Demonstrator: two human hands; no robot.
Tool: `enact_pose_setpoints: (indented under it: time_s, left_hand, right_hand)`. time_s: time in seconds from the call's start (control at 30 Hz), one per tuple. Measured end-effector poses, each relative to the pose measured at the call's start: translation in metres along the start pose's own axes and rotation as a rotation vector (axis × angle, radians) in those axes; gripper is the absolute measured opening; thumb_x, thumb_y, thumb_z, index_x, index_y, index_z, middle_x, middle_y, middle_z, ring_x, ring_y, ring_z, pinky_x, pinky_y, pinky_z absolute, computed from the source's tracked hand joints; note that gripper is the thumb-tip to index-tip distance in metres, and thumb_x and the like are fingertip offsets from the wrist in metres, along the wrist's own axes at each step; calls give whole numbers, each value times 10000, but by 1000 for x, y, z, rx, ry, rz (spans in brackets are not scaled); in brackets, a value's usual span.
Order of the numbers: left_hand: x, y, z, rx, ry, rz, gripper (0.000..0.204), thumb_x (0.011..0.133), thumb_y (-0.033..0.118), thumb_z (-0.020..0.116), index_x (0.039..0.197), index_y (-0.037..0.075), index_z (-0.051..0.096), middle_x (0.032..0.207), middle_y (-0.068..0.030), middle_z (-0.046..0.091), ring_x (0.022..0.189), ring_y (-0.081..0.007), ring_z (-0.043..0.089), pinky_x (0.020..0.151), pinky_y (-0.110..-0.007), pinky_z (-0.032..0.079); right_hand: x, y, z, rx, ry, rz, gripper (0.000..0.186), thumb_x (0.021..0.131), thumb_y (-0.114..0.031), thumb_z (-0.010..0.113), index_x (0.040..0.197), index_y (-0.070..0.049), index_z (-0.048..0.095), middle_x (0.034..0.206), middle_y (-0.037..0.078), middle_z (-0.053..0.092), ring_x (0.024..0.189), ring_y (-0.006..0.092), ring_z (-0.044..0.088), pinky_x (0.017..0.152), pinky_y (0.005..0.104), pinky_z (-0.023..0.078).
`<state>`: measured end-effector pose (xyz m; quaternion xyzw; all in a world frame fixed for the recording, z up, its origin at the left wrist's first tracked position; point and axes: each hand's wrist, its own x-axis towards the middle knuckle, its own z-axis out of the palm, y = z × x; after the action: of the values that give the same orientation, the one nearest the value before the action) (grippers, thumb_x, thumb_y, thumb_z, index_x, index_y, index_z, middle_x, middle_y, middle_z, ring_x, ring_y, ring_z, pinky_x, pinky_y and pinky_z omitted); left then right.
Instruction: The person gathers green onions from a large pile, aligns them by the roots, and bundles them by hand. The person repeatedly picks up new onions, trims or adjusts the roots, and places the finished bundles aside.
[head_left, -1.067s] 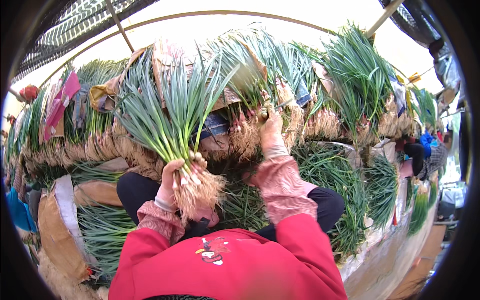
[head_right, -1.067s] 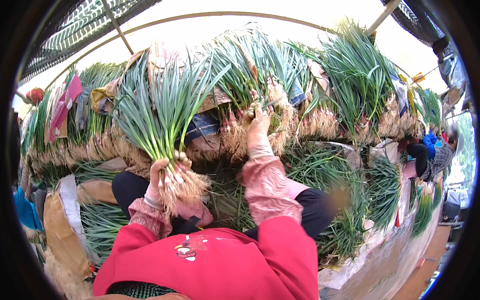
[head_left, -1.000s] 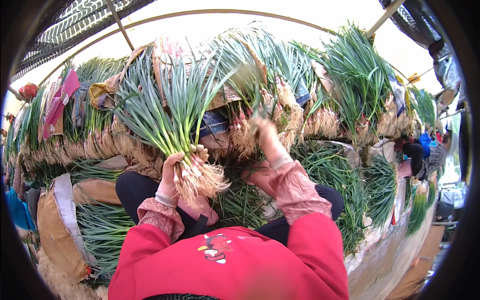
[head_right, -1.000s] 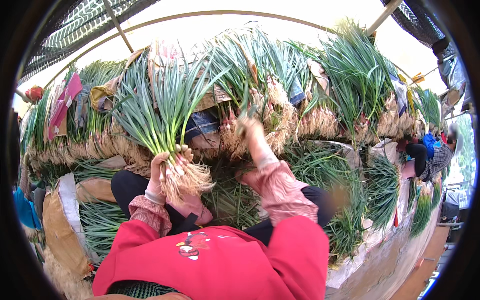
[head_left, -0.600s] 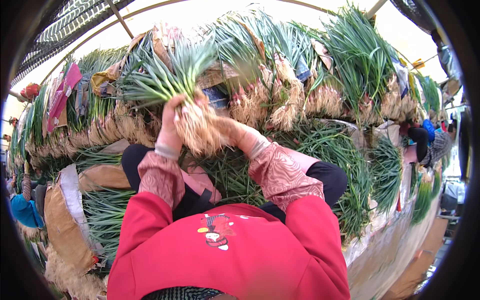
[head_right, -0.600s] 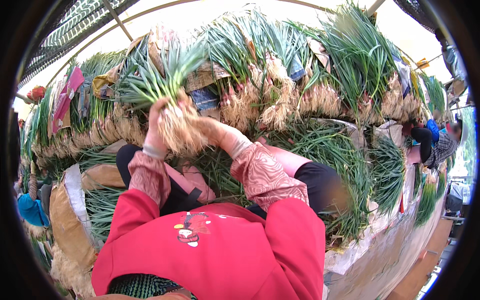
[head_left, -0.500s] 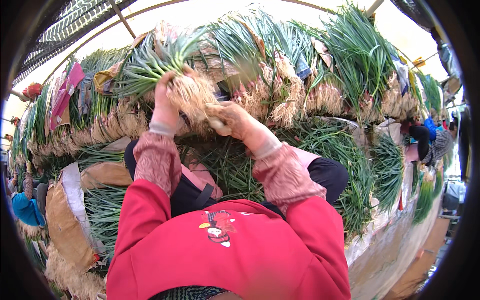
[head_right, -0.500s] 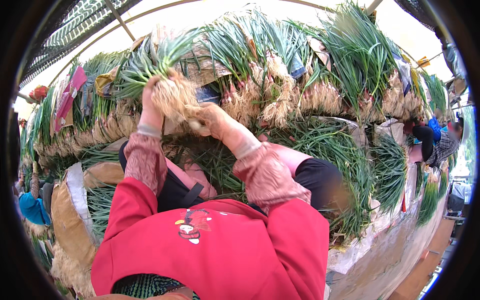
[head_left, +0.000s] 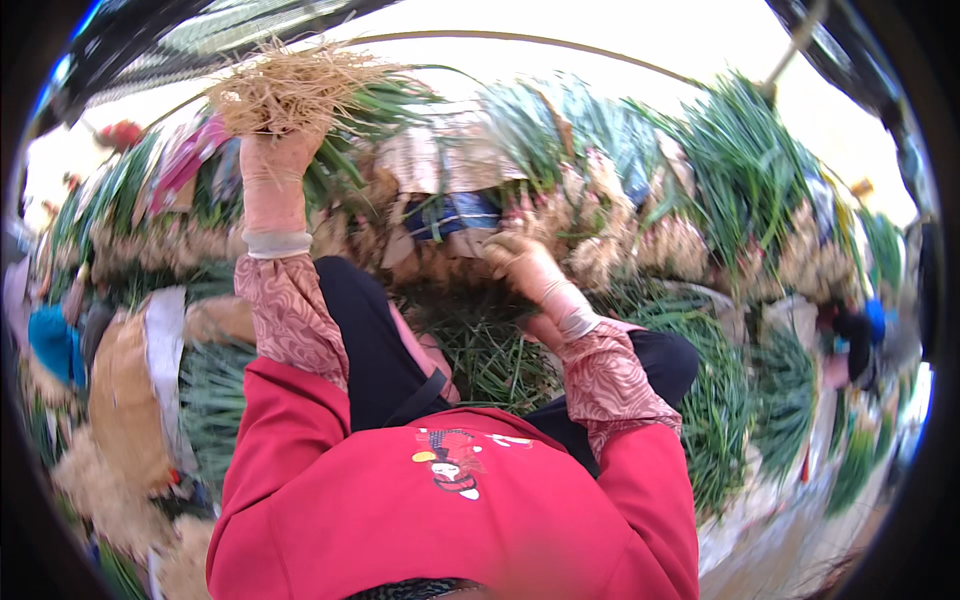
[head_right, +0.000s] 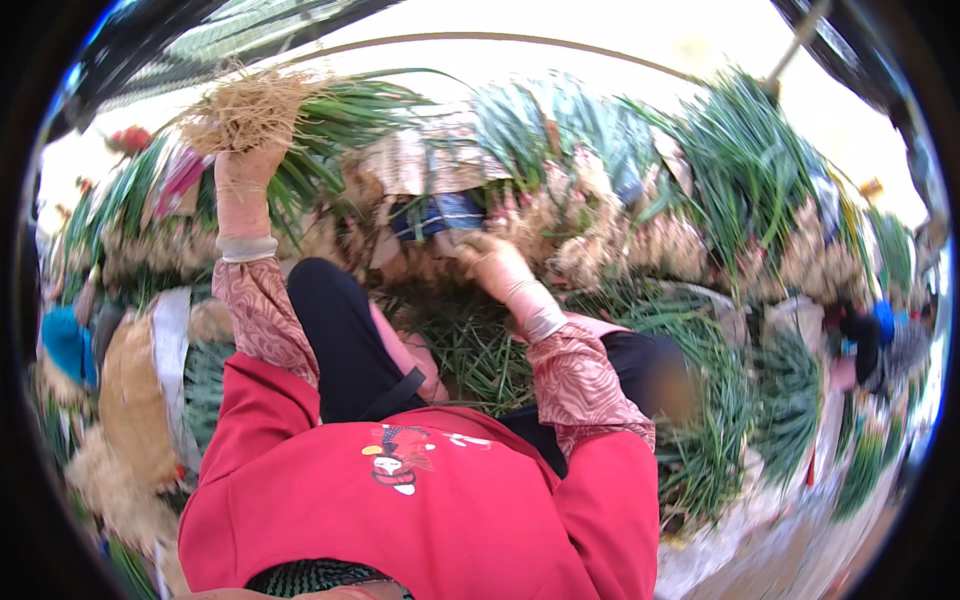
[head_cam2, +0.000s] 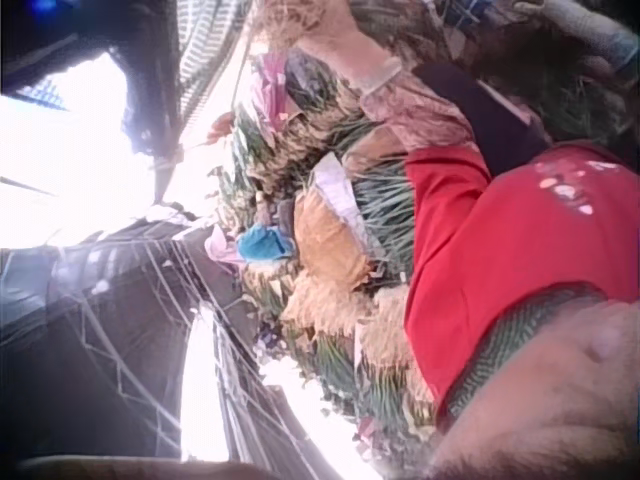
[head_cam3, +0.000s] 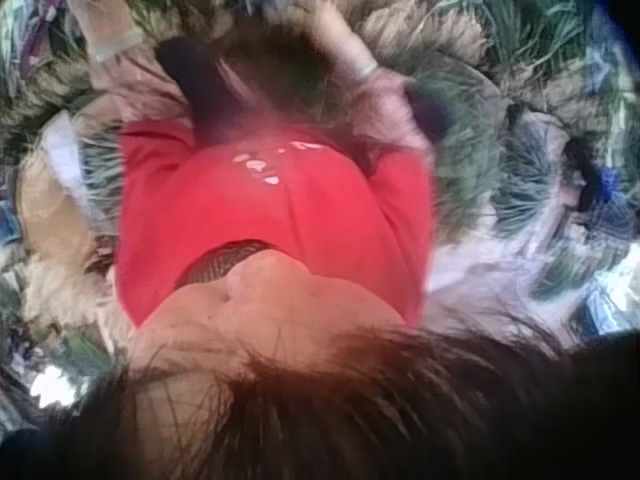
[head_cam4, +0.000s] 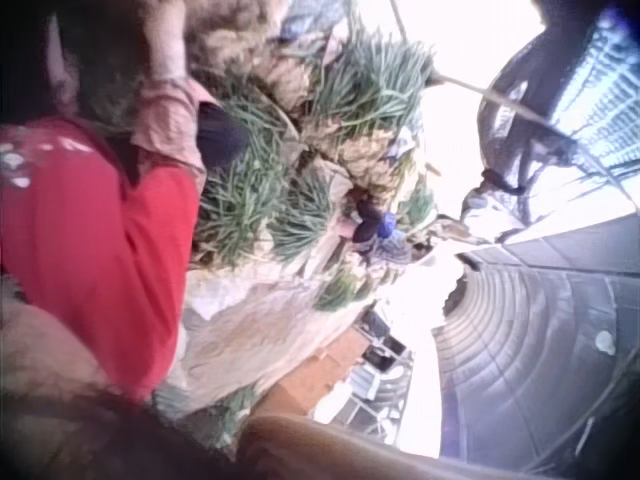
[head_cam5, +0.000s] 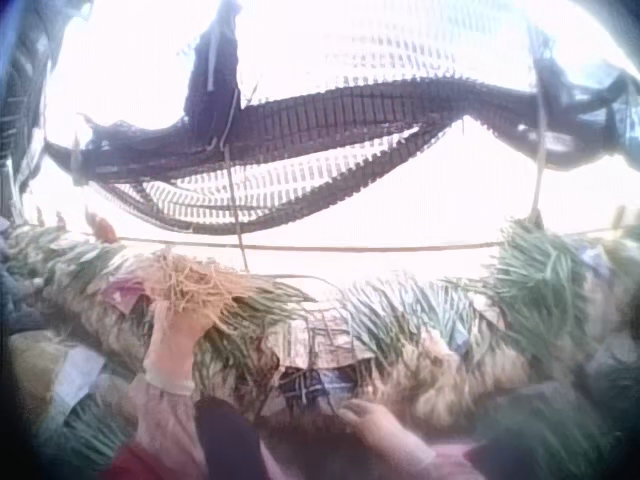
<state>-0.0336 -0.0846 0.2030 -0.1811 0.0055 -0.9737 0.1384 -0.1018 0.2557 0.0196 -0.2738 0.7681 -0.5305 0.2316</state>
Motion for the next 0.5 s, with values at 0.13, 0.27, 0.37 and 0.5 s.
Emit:
enact_pose_setpoints:
  time_s: [0.13,0.27,0.37,0.5]
  left_hand:
    - [-113,52,61,197,-203,65,393,945,272,436,1268,57,497,1258,-124,540,1170,-302,501,1019,-476,387]
    - [-239,100,110,731,-182,352,393,940,286,444,1238,42,519,1202,-121,577,1115,-288,541,984,-444,423]
    - [-300,117,132,1030,-186,480,395,936,297,449,1215,31,536,1161,-119,605,1074,-277,571,957,-420,451]
    - [-356,133,135,1100,391,753,380,927,266,436,1106,-34,584,1015,-162,659,885,-267,655,830,-373,539]
  right_hand:
    - [25,-39,2,127,-300,-55,245,919,-221,560,1037,-18,630,827,49,644,619,107,574,565,252,466]
    - [36,-101,37,284,-467,86,207,932,-154,555,1070,-11,613,869,57,638,637,95,581,560,209,456]
    - [46,-161,102,135,-463,-231,236,947,-146,513,1127,-23,604,984,61,632,813,141,613,679,239,495]
    - [41,-236,237,520,-914,-324,420,955,-287,507,1308,-60,491,1146,49,588,1025,136,543,845,287,444]
